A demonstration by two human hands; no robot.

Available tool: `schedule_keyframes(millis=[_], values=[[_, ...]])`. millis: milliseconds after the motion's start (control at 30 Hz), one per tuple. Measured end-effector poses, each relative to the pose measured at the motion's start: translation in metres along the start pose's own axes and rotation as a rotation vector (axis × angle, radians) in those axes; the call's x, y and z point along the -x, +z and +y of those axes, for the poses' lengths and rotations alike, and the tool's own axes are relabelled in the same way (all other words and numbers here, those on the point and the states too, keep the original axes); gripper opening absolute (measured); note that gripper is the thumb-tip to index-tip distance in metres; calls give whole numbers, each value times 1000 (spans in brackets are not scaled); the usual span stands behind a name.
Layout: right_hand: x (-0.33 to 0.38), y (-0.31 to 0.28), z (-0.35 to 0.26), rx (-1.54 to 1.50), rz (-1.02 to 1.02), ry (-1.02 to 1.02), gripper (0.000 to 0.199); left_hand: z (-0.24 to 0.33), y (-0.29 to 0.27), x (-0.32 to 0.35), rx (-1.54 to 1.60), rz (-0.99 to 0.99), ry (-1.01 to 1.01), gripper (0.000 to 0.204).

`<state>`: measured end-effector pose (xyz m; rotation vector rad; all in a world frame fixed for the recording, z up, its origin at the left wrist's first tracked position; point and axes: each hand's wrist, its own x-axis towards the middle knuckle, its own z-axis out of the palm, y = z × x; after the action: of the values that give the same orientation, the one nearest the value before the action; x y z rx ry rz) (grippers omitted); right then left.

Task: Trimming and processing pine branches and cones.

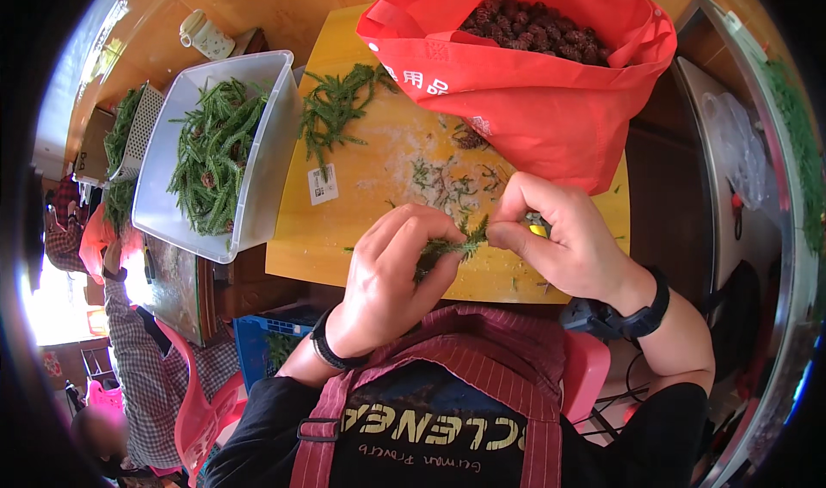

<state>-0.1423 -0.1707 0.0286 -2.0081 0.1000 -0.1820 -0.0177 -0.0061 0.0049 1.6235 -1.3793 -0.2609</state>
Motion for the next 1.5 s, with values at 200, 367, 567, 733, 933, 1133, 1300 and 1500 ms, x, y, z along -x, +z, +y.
schedule_keyframes(millis=[200, 367, 567, 733, 933, 1133, 1300, 1500], values=[[5, 3, 2, -218, 23, 19, 14, 2, -11, -1, 731, -216, -598, 13], [5, 5, 11, -467, -39, -1, 18, -7, -9, -1, 1130, -419, -638, 15], [4, 20, 22, -798, -65, -29, 22, -8, -6, -1, 1255, -453, -664, 18], [1, 32, 33, -970, -56, -123, 11, -9, -6, -2, 1270, -456, -668, 16], [1, 40, 26, -982, 56, -97, 21, -6, -6, -2, 1281, -409, -667, 13], [2, 34, 15, -878, 150, 4, 19, -2, -8, -3, 1071, -292, -624, 15], [5, 24, 11, -536, 205, 93, 18, 2, 2, 0, 106, 20, -57, 11], [11, 10, 12, -451, 266, 45, 24, -1, 0, 6, 894, -58, -543, 11]])
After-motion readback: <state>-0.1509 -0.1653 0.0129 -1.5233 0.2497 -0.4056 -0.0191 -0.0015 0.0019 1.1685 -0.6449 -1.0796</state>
